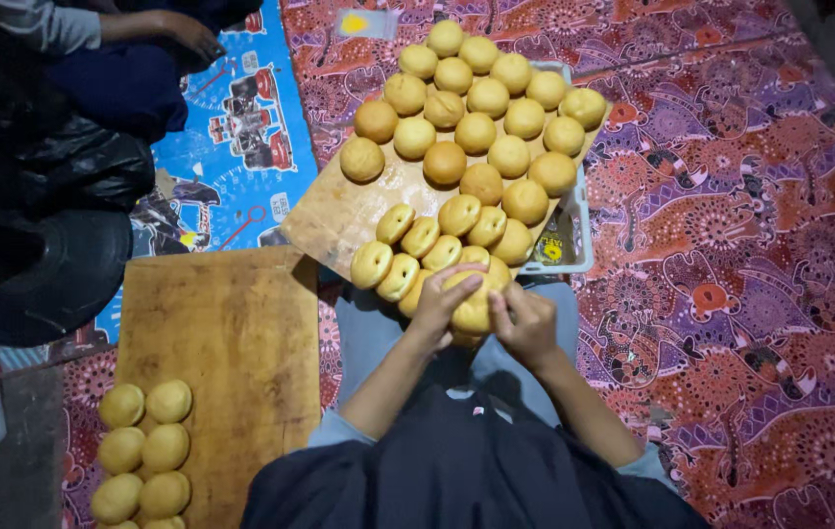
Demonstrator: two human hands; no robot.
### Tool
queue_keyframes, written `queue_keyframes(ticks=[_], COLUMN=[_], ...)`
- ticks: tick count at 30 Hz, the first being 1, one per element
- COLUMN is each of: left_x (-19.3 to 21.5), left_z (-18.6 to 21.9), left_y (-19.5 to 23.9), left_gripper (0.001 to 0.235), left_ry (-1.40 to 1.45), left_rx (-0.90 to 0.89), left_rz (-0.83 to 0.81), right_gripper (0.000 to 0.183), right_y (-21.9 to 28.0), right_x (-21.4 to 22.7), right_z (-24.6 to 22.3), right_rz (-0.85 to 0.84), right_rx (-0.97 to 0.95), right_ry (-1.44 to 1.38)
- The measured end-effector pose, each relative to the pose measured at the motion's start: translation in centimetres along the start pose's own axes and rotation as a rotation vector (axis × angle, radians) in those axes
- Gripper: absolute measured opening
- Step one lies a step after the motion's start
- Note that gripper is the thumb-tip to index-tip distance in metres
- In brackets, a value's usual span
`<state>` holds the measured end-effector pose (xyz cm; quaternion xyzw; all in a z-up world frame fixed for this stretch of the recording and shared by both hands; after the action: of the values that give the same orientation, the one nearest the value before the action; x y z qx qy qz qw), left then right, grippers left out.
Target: The person sits on the floor and uses a small knife to cut a slit into the top of round bread buns. They pick up each bun from a tray, make a cut, and place it on a wooden board. The process is repeated for multiple buns.
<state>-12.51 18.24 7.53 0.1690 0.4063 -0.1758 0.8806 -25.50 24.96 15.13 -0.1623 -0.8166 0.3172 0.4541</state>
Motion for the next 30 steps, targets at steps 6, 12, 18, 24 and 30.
queue_keyframes(ticks=[6, 12, 18, 24, 30], left_x=[0.4, 1.2, 3.3, 5.1, 7.0], left_z=[-1.3, -3.0, -3.5, -4.1, -5.4], left_y=[0.0, -0.4, -1.2, -2.1, -2.4], left_gripper=[0.036, 0.036, 0.035, 0.037, 0.036], left_ry=[-0.012, 0.004, 0.108, 0.115, 0.17], left_rx=[-0.051, 0.136, -0.107, 0.032, -0.127], left_rz=[0.056, 0.019, 0.269, 0.19, 0.384], right_gripper=[0.027, 0.024, 0.033, 0.024, 0.032], right_y=[0.8, 0.9, -0.2, 0.9, 1.5], right_x=[0.4, -2.1, -3.0, -7.0, -7.8], right_z=[2.0, 4.0, 3.3, 6.1, 6.5], right_rz=[0.13, -0.148, 0.12, -0.108, 0.131], right_rx=[-0.207, -0.359, -0.085, -0.279, -0.134], right_ry=[0.053, -0.383, 0.053, -0.368, -0.019])
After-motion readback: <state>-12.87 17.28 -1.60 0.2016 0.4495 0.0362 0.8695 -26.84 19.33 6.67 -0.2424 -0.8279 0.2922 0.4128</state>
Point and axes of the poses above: each hand's wrist, its own y-axis away from the middle knuckle, its own x-axis out of the back of the hand, z = x × y, the point moved 7 cm from there along -y, towards the middle knuckle, and after that the axes turned 8 degrees about y, right-handed, at the moved point
